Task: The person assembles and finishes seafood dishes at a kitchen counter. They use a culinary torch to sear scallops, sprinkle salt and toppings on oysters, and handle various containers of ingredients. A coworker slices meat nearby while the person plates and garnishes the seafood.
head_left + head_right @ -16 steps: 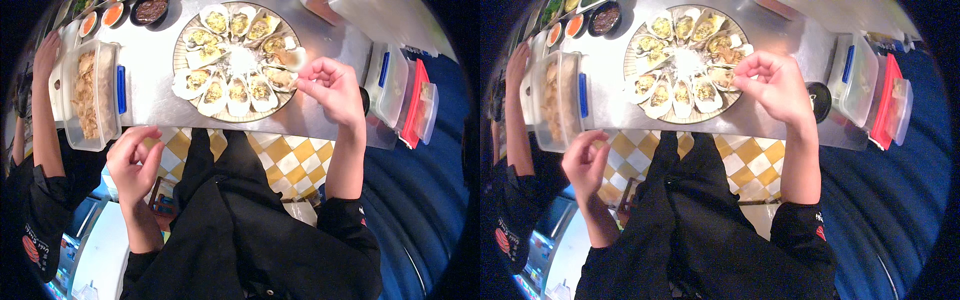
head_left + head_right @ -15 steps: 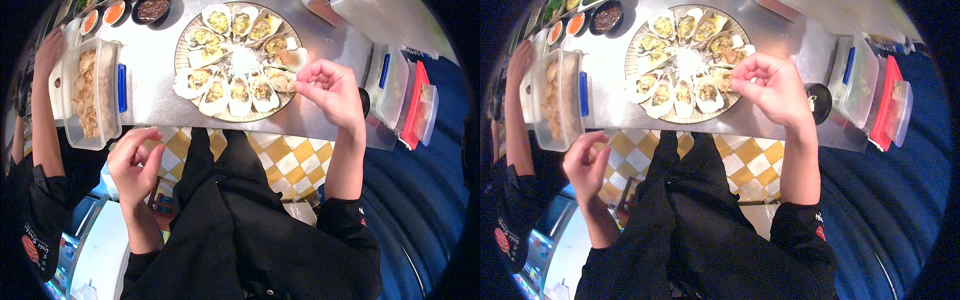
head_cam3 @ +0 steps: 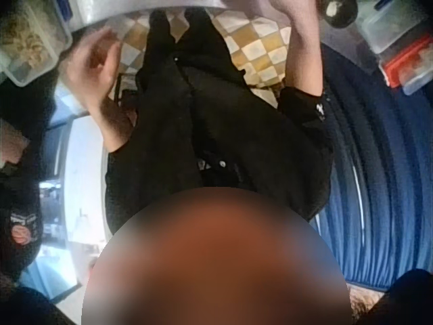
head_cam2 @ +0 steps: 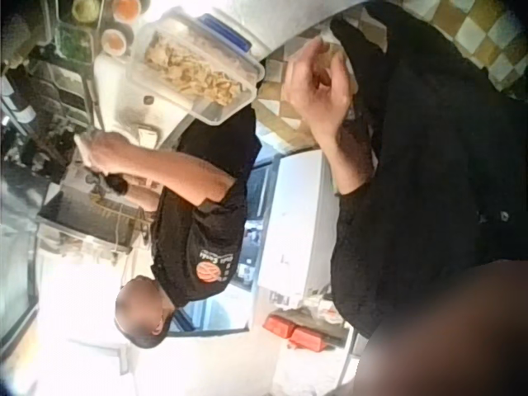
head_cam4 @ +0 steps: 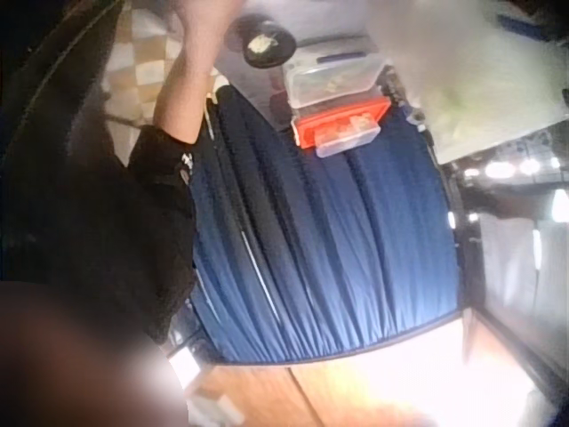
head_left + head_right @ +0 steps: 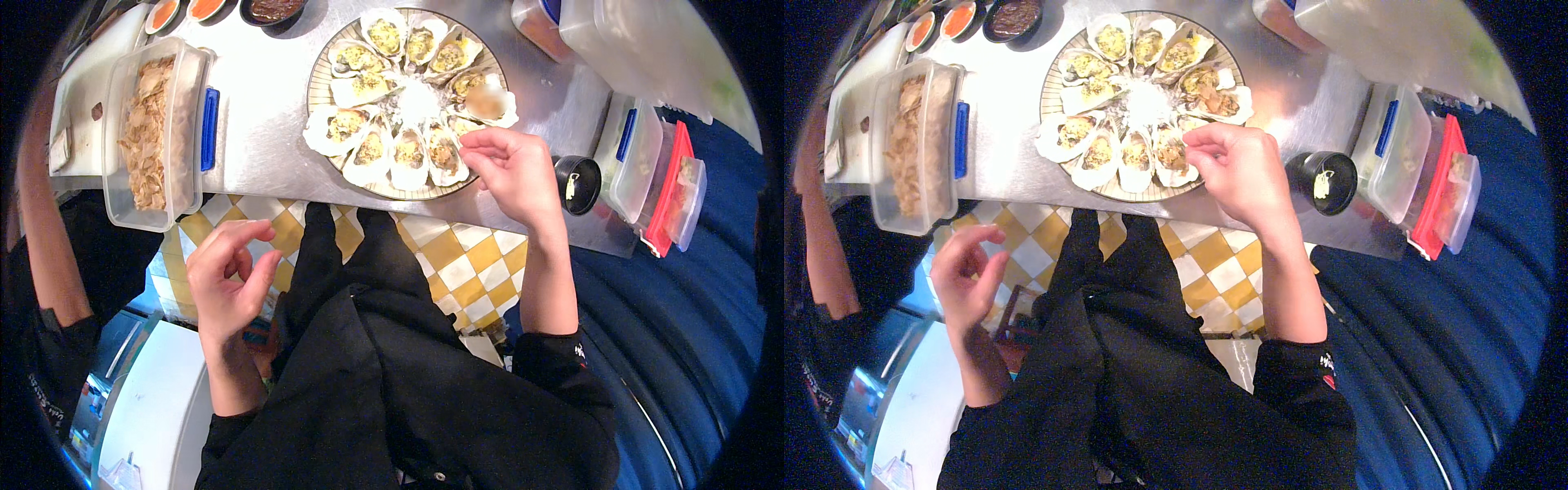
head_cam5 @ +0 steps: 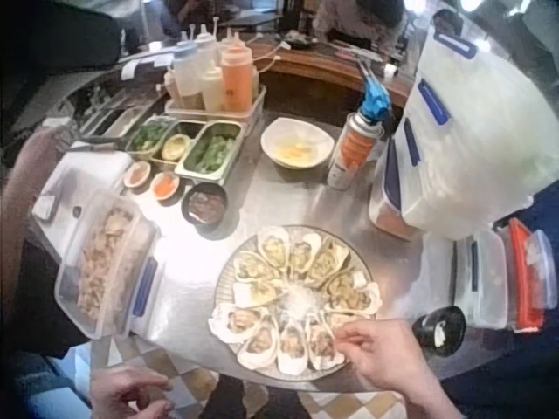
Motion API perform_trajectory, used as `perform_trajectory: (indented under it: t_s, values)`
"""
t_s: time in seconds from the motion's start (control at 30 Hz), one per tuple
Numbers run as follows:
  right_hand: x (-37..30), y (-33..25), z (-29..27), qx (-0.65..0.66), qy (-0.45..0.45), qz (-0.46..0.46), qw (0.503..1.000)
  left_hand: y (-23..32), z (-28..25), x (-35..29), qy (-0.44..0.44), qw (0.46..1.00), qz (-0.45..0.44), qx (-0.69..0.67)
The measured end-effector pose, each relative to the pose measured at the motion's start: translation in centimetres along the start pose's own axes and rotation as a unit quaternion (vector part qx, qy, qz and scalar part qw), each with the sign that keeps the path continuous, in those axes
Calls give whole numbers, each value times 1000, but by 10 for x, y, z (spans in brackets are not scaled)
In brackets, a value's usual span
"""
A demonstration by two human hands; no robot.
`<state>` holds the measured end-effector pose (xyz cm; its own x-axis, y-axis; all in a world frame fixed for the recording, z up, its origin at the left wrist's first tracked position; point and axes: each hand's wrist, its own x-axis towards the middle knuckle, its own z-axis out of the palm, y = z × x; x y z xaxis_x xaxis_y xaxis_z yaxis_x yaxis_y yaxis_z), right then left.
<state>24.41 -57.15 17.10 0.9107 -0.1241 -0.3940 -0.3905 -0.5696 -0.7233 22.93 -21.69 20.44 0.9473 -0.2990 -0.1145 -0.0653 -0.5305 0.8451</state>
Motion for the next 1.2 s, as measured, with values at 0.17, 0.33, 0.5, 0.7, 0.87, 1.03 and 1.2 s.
perform_trajectory:
  t_s: [0.17,0.33,0.5,0.7,0.87,1.03,1.2]
  values:
    - [-2,11,-23,53,26,-14,998,-4,-4,-3,-9,1000,-14,-6]
    - [-10,-24,-5,-136,-59,-123,981,-11,-2,-11,-9,999,-4,-33]
    - [-9,-55,-3,-157,34,-153,975,-15,-6,-32,-4,999,-30,-44]
    - [37,-211,97,-85,-59,-401,910,-39,-25,-46,34,998,29,-51]
    - [134,-275,231,-423,-116,-404,803,-43,-50,-62,57,998,9,-8]
    - [182,-279,260,-480,-164,-401,763,-68,-60,-98,116,991,-31,-63]
    - [193,-279,232,-333,-198,-355,851,-86,-69,-107,129,984,-75,-100]
